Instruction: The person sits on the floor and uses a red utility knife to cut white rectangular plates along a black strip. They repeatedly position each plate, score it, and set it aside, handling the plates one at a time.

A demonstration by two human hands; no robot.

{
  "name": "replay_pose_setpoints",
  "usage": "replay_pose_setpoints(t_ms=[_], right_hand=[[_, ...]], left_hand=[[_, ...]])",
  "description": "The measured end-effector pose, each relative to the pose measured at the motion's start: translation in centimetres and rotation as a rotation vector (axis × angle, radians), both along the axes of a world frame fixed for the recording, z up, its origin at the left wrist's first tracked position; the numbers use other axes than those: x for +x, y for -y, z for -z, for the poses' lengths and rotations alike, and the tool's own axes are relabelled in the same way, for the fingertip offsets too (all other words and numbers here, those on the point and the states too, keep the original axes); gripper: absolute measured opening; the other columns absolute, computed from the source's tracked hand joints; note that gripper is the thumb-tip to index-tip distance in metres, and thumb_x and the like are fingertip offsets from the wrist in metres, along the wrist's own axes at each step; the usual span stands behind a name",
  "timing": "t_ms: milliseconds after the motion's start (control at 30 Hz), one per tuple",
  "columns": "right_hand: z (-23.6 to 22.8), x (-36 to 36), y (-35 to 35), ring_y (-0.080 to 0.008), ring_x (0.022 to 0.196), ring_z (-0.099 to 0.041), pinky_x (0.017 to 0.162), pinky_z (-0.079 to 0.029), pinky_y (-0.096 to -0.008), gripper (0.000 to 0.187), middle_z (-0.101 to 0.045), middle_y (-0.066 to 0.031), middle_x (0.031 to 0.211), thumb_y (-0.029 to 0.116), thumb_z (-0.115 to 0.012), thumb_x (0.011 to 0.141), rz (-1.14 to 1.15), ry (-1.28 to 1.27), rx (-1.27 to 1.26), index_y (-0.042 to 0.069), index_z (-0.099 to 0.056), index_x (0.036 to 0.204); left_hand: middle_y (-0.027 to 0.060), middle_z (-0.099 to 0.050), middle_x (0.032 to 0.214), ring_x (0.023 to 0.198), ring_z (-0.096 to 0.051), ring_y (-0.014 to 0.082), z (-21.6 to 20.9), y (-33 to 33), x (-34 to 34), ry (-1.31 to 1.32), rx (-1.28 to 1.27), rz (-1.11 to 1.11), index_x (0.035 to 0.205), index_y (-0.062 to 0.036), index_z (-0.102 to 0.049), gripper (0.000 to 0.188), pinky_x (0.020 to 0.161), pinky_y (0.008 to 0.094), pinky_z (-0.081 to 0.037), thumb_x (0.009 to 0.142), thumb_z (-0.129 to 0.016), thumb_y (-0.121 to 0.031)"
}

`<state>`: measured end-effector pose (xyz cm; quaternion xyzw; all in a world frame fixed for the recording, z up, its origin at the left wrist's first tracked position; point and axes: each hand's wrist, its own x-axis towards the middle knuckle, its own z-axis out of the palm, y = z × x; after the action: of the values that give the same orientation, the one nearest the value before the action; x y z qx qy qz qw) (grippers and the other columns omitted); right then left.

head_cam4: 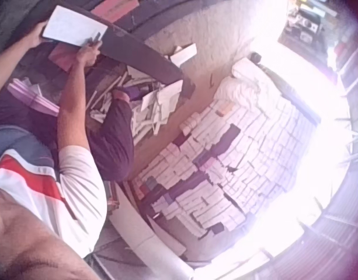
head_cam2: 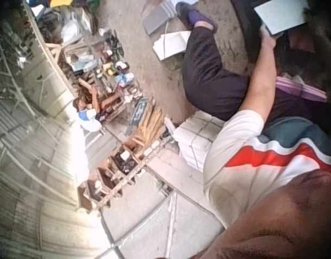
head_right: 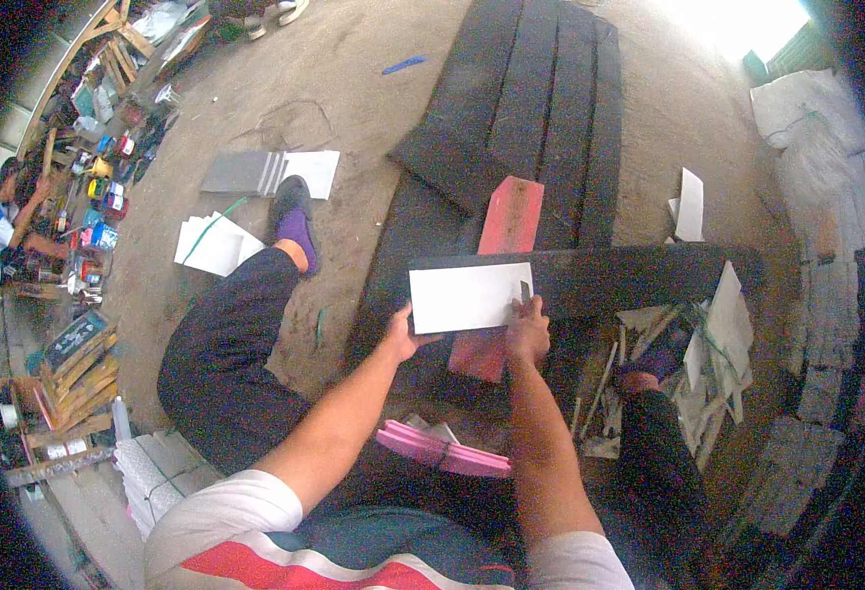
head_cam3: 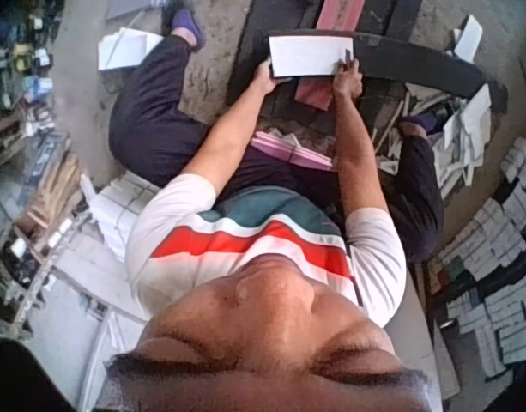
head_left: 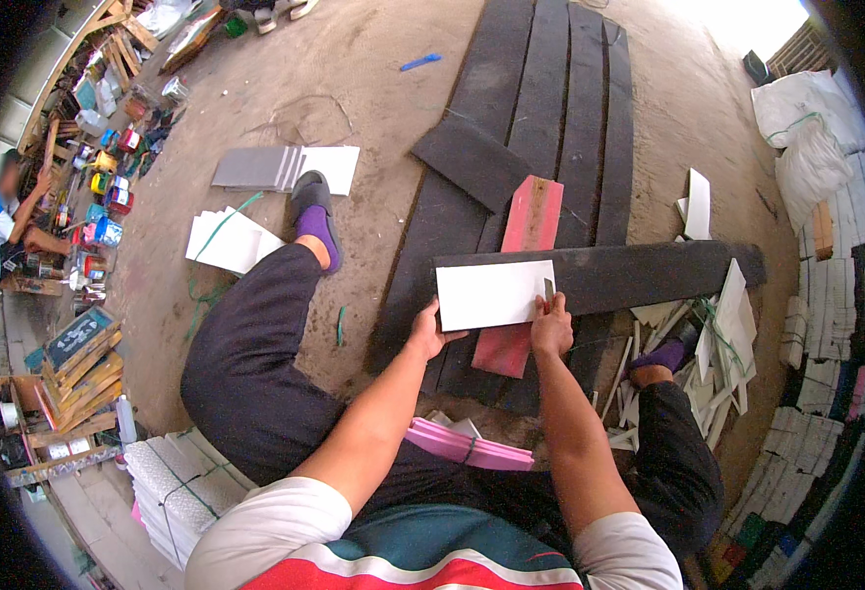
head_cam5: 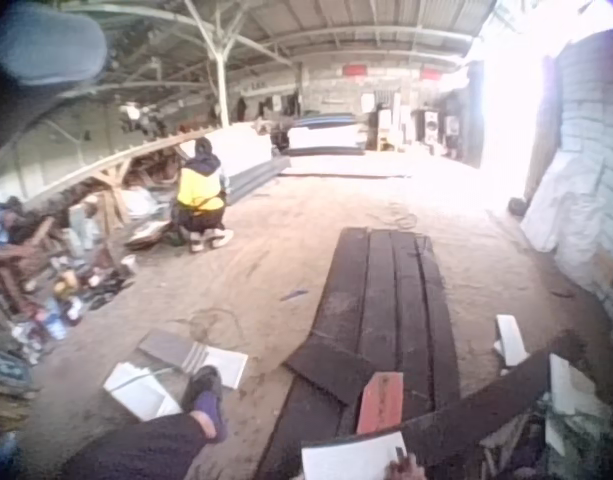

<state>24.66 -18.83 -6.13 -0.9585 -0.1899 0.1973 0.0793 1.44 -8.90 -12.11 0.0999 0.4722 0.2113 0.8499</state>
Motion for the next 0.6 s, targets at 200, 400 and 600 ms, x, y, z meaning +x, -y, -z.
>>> replay_pose_setpoints(t_ms=[200,400,600], right_hand=[[1.1,0.9,0.6,-0.0458,0.092,-0.071,0.073,-0.056,-0.0568,0.052,-0.068,-0.0195,0.106,0.066,-0.053,0.094,-0.056,0.036,-0.001,0.029,-0.049,0.13],[-0.5,0.5,0.0,-0.0423,0.096,-0.071,0.077,-0.056,-0.0538,0.046,-0.07,-0.0178,0.107,0.06,-0.056,0.097,-0.03,0.005,-0.025,0.027,-0.052,0.128],[-0.5,0.6,0.4,-0.0438,0.104,-0.068,0.086,-0.053,-0.0529,0.058,-0.068,-0.0191,0.111,0.061,-0.062,0.093,0.118,-0.057,0.144,0.018,-0.048,0.129]], left_hand=[[0.0091,-0.068,0.122,0.104,-0.069,0.027,-0.3,0.1,0.0,0.014,0.041,0.01,0.134,-0.0136,-0.055,0.047,0.078,0.0497,-0.063,0.107,-0.039,-0.049],[0.0086,-0.068,0.118,0.101,-0.07,0.0253,-0.9,0.5,0.5,-0.059,0.095,-0.028,0.136,-0.0134,-0.055,0.049,0.072,0.0455,-0.064,0.104,-0.049,-0.05],[0.0093,-0.069,0.112,0.088,-0.073,0.0229,-0.6,0.8,1.4,-0.283,0.302,-0.032,0.137,-0.0116,-0.055,0.049,0.057,0.0384,-0.065,0.1,-0.064,-0.042]])
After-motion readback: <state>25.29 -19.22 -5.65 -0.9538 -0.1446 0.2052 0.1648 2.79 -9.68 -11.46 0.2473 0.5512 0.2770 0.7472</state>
